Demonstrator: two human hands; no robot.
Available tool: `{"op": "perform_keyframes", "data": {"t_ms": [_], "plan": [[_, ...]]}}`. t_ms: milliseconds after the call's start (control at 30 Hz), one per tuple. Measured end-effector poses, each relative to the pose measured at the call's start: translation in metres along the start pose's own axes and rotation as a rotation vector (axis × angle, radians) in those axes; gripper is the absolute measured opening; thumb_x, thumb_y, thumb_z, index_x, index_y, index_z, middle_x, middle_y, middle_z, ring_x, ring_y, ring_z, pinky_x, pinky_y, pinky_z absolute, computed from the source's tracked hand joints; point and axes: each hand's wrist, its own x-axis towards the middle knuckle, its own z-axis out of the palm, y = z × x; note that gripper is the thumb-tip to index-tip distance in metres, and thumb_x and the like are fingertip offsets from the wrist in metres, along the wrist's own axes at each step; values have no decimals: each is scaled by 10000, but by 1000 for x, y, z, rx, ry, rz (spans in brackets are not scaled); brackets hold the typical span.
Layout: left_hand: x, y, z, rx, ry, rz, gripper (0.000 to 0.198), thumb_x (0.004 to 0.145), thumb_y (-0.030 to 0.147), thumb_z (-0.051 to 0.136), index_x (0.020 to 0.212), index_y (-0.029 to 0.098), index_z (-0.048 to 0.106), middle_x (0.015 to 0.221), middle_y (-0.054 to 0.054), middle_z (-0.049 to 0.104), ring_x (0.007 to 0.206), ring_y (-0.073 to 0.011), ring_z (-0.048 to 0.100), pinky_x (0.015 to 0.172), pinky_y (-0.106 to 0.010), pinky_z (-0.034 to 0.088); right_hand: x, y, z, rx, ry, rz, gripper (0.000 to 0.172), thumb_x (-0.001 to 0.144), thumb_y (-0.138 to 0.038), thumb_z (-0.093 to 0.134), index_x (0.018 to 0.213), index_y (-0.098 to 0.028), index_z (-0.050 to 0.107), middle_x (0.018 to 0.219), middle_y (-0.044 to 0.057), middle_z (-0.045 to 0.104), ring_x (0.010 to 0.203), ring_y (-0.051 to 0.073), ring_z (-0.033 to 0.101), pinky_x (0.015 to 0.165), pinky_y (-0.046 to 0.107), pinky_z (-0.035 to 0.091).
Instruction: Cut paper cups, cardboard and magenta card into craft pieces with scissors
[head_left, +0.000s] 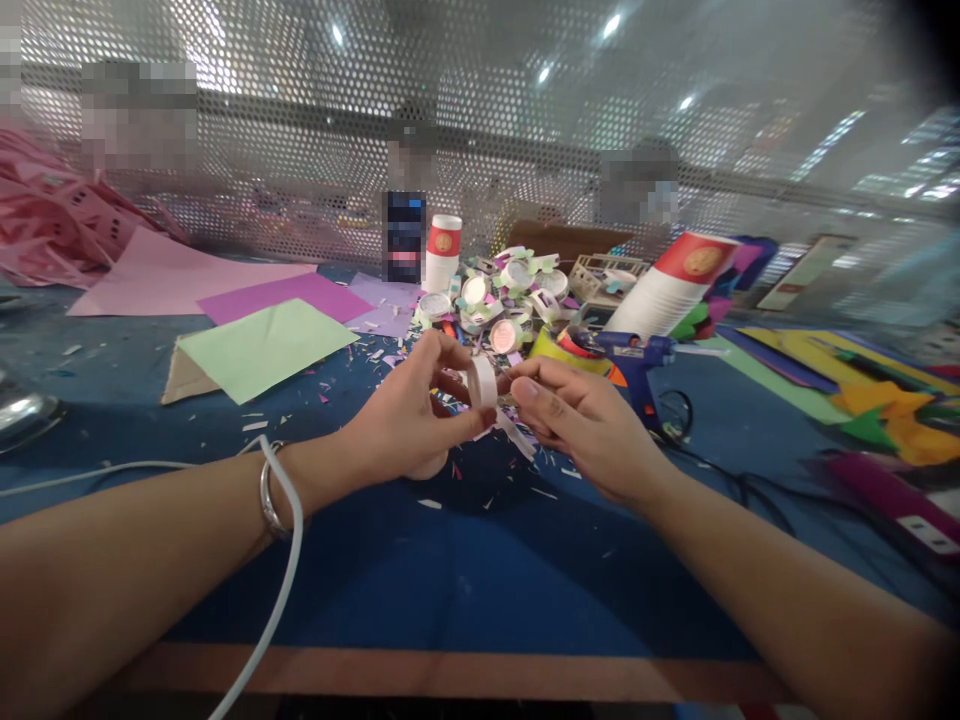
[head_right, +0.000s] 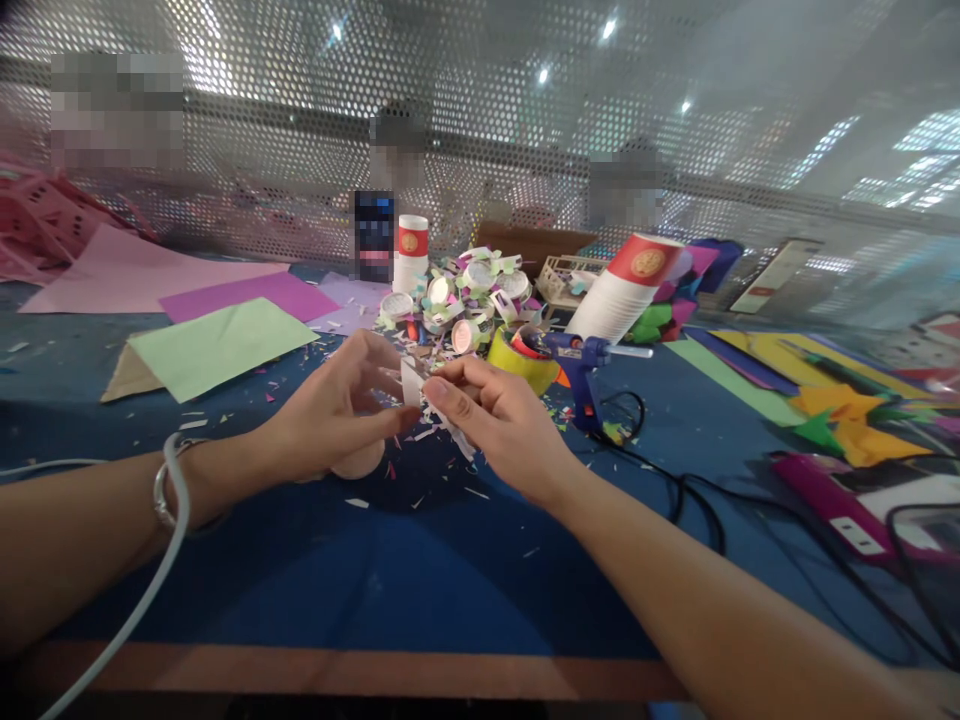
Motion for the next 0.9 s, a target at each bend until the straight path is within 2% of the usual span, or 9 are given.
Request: {"op": "perform_keyframes", "data": {"t_ms": [133, 200, 300, 467, 567, 900], "plan": [[4, -5, -7, -76, -1, -17, 571, 804, 188, 694, 1297, 229, 409, 1227, -102, 611, 926, -171, 663, 700, -272, 574, 1, 0, -6, -79, 9, -3, 301, 938, -499, 621, 940, -198, 617, 600, -67, 400, 485, 71, 285, 430, 235, 196], [5, -6, -10, -46, -20, -12, 585, 815, 186, 676, 1348, 232, 441, 1276, -107, 595, 973, -182, 647, 736, -289, 575, 1, 0, -8, -136, 4, -7, 303, 936, -500, 624, 941, -197, 621, 587, -73, 389, 473, 70, 275, 430, 241, 191], [5, -5, -11, 20, -13, -11, 541, 808, 188, 672, 1323, 228, 513, 1244, -98, 613, 988, -195, 633, 721, -284, 568, 1, -3, -9, -231, -6, -6, 314, 926, -507, 631, 934, -193, 624, 567, -74, 385, 472, 76, 282, 437, 249, 188], [5, -3, -11, 70, -5, 5, 544, 795, 167, 661, 1320, 234, 535, 1133, -83, 653, 993, -206, 640, 688, -257, 552, 0, -8, -7, -326, -27, 6, 349, 924, -531, 611, 889, -184, 626, 604, -45, 449, 513, 93, 353, 468, 255, 242], [5, -3, -11, 117, 3, 29, 546, 783, 144, 658, 1308, 244, 547, 1114, -73, 653, 985, -200, 646, 722, -266, 565, 0, -9, -6, -340, -51, 4, 345, 935, -525, 596, 867, -187, 622, 616, -39, 450, 532, 100, 369, 484, 253, 273], [4, -4, -11, 183, 5, 138, 564, 760, 67, 618, 1281, 281, 598, 1162, -51, 568, 992, -169, 626, 851, -297, 601, 0, -9, -5, -382, -61, 8, 353, 936, -515, 590, 798, -191, 603, 592, -42, 426, 521, 101, 351, 478, 261, 244]]}}
